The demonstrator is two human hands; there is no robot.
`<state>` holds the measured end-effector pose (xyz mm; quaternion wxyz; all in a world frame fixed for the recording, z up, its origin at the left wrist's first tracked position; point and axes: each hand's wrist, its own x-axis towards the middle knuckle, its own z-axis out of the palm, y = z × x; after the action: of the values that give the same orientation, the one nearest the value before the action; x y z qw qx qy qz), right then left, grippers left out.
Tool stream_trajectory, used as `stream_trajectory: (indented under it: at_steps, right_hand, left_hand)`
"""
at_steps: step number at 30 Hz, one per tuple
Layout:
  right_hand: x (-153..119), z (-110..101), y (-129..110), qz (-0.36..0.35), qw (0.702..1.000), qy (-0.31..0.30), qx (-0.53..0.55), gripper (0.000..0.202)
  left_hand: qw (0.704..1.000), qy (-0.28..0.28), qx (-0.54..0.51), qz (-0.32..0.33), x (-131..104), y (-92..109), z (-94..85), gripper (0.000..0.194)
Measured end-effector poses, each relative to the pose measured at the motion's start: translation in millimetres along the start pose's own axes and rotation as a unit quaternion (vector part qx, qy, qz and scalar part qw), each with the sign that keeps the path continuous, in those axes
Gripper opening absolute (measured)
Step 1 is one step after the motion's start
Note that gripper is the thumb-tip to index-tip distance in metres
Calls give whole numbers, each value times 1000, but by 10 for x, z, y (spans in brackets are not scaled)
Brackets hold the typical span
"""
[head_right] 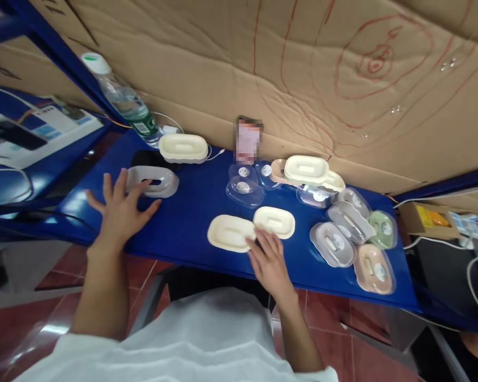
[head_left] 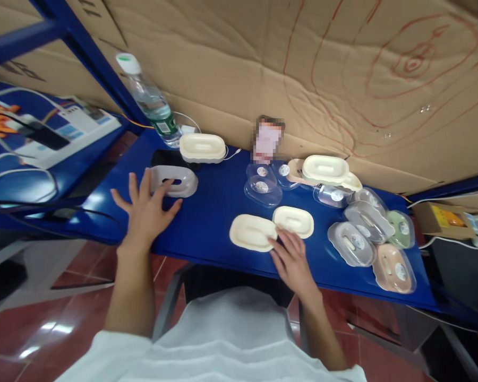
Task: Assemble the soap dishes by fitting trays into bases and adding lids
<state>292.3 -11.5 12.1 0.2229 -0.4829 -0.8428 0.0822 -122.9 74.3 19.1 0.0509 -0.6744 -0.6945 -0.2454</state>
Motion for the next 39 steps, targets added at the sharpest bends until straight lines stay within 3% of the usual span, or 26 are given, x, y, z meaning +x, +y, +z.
stream_trajectory:
  at_steps: [1,3,5,7,10,12,15,19,24,28,31,34,36,39]
  right_hand:
    - [42,49,-113,-22,999,-27,13,47]
    - [128,137,-298,-39,998,-51,28,45]
    - [205,185,-398,-35,997,-54,36,45]
    - [258,178,-408,-20,998,-40,42,50]
    - [278,83,-329,26,998,26,43,59]
    - [268,10,-288,23,998,51,43,59]
    - [262,-21,-310,-37,998,6,44,51]
    - [290,120,-408,-72,995,-62,32,49]
    - [227,314,-462,-60,997,-43,30,54]
    - [209,227,-445,-56,997,-46,33,55]
    - [518,11,-338,-78,996,-37,20,50]
    - [1104,-108,-155,-58,998,-10,-18,41]
    - [1503,-42,-41,5,999,5,-52,45]
    - [1915,215,41,92,991,19,-91,77]
  left_hand:
    - [1000,-9,0,-1,40,-84,14,40]
    - [1000,-9,-24,16,22,-66,41,33]
    - [997,19,-68,42,-111,165,51,28]
    - [989,12,-115,96,-313,495,31,23]
    - [970,-44,-145,189,-611,892,-39,21]
    - [960,-86,-149,221,-749,996,-73,25]
    - [949,-126,-153,247,-865,968,-66,37]
    - [945,-129,-141,265,-936,895,-20,47]
    - [945,-125,-155,258,-1006,942,3,52]
    - [948,-112,-184,235,-1044,942,31,58]
    - [953,-96,-207,200,-1017,901,32,62]
    - [955,-96,-211,187,-973,858,20,58]
    - [955,-98,-201,192,-963,829,26,50]
    - [966,-81,-185,163,-986,776,67,46]
